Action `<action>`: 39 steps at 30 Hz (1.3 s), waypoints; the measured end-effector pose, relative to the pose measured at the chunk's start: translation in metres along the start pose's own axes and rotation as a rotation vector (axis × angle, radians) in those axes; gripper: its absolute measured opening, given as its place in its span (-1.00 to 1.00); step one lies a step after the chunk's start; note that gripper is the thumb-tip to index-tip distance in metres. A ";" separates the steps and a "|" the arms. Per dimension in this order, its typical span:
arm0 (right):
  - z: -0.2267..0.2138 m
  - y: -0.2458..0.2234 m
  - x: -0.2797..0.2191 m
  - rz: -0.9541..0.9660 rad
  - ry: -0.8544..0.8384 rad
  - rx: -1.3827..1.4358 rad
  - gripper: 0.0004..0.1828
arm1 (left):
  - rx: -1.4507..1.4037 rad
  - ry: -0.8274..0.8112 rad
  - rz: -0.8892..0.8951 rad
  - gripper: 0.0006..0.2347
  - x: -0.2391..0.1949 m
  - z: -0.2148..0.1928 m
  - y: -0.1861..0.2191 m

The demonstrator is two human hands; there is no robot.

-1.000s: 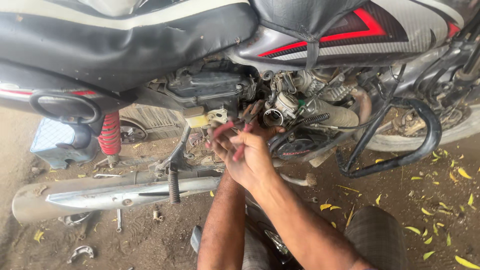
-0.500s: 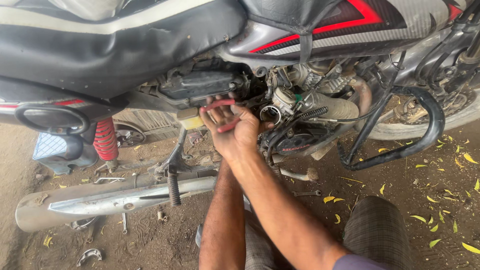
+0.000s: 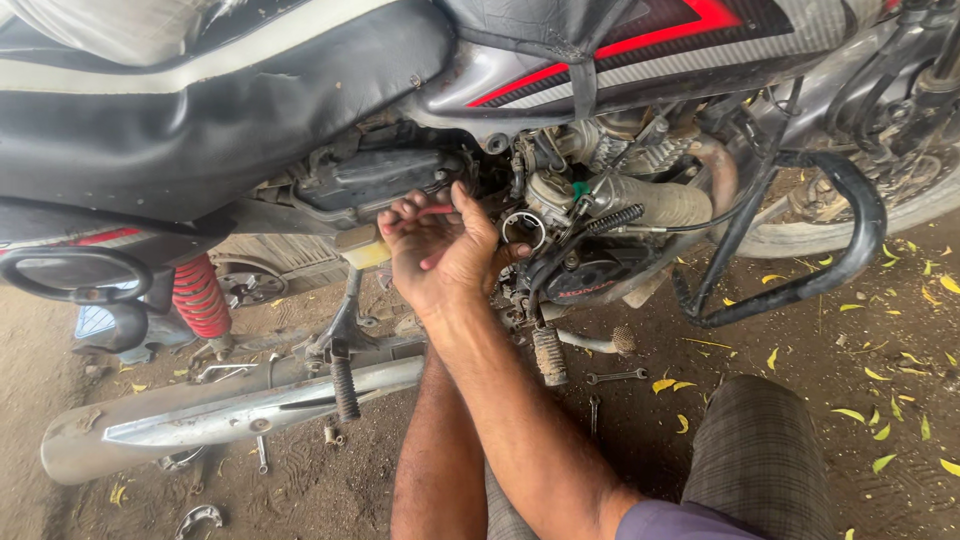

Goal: The person selects a wrench from a metal tray and moves to a motorcycle. They use the wrench and pliers to tighten bolts and adjust components on the motorcycle's engine area.

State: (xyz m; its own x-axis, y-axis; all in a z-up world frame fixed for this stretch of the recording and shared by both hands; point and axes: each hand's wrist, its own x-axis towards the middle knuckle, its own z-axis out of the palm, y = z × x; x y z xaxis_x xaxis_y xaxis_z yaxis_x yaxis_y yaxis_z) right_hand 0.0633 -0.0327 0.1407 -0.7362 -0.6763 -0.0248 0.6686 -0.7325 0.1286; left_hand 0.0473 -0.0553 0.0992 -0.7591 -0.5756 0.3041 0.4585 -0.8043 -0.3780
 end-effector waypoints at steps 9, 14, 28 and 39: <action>-0.018 -0.048 -0.049 0.223 0.013 -0.123 -0.73 | 0.038 -0.149 0.095 -0.73 -0.042 -0.025 -0.031; -0.001 -0.019 -0.033 0.168 -0.031 -0.098 -0.78 | -0.131 -0.014 0.065 -0.74 -0.042 0.012 -0.029; 0.015 0.004 -0.010 0.026 0.009 0.013 -0.85 | 0.049 -0.031 0.041 -0.75 -0.012 0.028 -0.014; -0.024 -0.050 -0.064 0.413 -0.025 -0.334 -0.83 | 1.239 -0.119 -0.057 -0.68 -0.028 -0.022 0.007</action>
State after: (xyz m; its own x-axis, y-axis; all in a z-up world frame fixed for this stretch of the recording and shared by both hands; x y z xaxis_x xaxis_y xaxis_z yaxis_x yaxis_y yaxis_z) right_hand 0.0800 0.0454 0.1123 -0.4040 -0.9146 -0.0150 0.8974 -0.3931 -0.2002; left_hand 0.0610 -0.0417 0.0686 -0.7750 -0.4933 0.3949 0.6025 -0.3886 0.6971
